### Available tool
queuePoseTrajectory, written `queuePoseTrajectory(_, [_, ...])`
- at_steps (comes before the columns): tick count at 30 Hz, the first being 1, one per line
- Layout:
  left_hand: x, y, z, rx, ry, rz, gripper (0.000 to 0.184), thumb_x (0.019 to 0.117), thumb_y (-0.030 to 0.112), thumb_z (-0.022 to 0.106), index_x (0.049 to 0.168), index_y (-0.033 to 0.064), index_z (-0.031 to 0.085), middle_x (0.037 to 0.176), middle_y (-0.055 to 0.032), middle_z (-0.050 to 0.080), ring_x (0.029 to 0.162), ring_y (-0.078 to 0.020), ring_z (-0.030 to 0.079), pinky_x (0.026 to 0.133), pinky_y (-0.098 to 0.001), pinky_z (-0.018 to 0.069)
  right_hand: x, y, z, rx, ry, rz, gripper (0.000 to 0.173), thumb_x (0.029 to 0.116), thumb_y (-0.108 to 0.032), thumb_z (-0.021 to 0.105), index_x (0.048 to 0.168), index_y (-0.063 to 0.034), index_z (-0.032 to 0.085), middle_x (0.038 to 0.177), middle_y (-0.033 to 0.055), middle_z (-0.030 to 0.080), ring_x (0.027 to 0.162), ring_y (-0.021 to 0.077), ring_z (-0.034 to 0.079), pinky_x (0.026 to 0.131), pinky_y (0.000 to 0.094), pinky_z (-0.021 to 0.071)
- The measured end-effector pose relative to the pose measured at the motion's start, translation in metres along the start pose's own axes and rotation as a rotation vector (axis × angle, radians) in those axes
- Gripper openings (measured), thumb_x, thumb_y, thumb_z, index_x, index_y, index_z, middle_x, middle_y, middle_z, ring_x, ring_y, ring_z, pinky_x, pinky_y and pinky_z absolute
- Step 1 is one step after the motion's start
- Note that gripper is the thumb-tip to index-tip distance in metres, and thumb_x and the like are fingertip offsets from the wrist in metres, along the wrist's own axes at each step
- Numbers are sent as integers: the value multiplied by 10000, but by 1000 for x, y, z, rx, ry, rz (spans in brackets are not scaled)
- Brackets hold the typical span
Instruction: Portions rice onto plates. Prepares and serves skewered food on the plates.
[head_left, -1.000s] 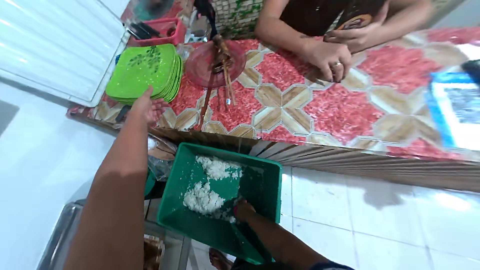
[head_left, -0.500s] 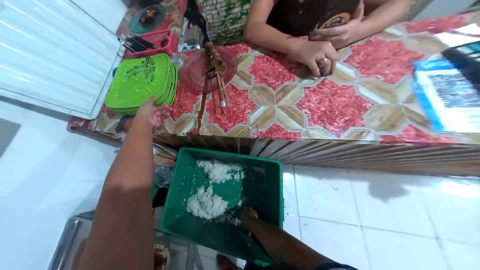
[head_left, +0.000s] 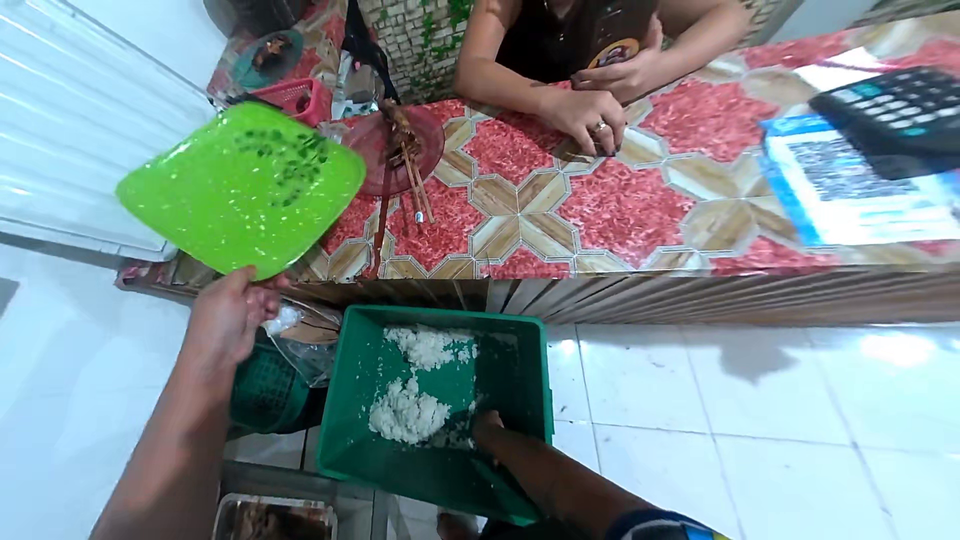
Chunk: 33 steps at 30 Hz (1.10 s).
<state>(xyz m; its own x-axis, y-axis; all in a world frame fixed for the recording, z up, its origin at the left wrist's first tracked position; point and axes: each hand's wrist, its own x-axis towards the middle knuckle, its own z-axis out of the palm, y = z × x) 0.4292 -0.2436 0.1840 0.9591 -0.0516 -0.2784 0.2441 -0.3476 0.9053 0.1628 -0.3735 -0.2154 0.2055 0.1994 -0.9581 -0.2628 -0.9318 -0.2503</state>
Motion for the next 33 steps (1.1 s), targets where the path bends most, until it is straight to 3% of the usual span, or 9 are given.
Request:
queuePoseTrajectory(5, [-55,5,105,-175,-376,-50,368,1127,187,258,1054,32,584,757,-34,685,579,-81,619,540,-210,522,-19,7,0,205,21,55,736,1001,-298,641,1555,71,326,1561,312,395,1452,459,393,1165,615,330])
queuePoseTrajectory(9, [-61,-18,207,-117,-670,-199,341,1134,215,332,1119,-17,582,768,-27,675,582,-62,607,555,-198,515,-4,9,9,318,72,68,646,1052,-239,554,1565,65,307,1584,306,367,1477,445,365,1193,577,313])
queuePoseTrajectory(15, [-39,-44,263,108,-768,-232,355,1134,278,349,1138,8,579,794,0,662,573,-27,567,562,-181,478,-12,15,10,288,85,40,780,981,-287,665,1571,58,289,1575,307,377,1461,452,384,1175,588,346])
queuePoseTrajectory(18, [-20,-48,262,151,-672,-226,440,1133,362,339,1214,6,585,847,-29,682,574,-46,553,561,-201,459,-5,13,9,153,70,32,829,958,-356,691,1563,62,308,1574,307,378,1449,470,391,1154,623,350])
queuePoseTrajectory(20, [-10,-49,252,141,-612,-227,615,1112,515,262,1250,17,595,892,-58,712,581,-91,580,555,-249,478,1,14,2,53,127,-21,744,956,-398,673,1488,72,449,1565,313,391,1436,502,391,1139,672,344])
queuePoseTrajectory(24, [-36,-85,179,140,-633,-295,854,1050,667,118,1218,51,686,933,-88,752,612,-148,616,569,-317,489,-11,12,-27,34,264,-145,720,957,-361,686,1530,0,440,1619,336,265,1479,553,263,1141,726,293])
queuePoseTrajectory(27, [-118,-169,101,185,-650,-516,729,1073,623,221,1142,66,685,926,-52,711,657,-126,613,615,-309,519,1,18,-55,145,519,-216,708,855,-279,783,1468,-28,534,1615,317,283,1483,484,316,1182,606,344])
queuePoseTrajectory(29, [-178,-240,64,222,-643,-782,651,1096,548,290,1231,31,662,1026,-99,706,773,-176,636,709,-371,530,-2,11,-80,171,643,-232,650,843,-233,792,1427,-46,578,1616,309,286,1483,457,339,1184,548,371])
queuePoseTrajectory(33, [-249,-347,52,67,-401,-1043,602,1091,470,426,1497,26,434,1344,-244,607,1137,-385,637,939,-551,508,26,-13,-122,-62,748,-310,420,988,-157,616,1396,-55,611,1655,268,253,1544,442,221,1211,619,264])
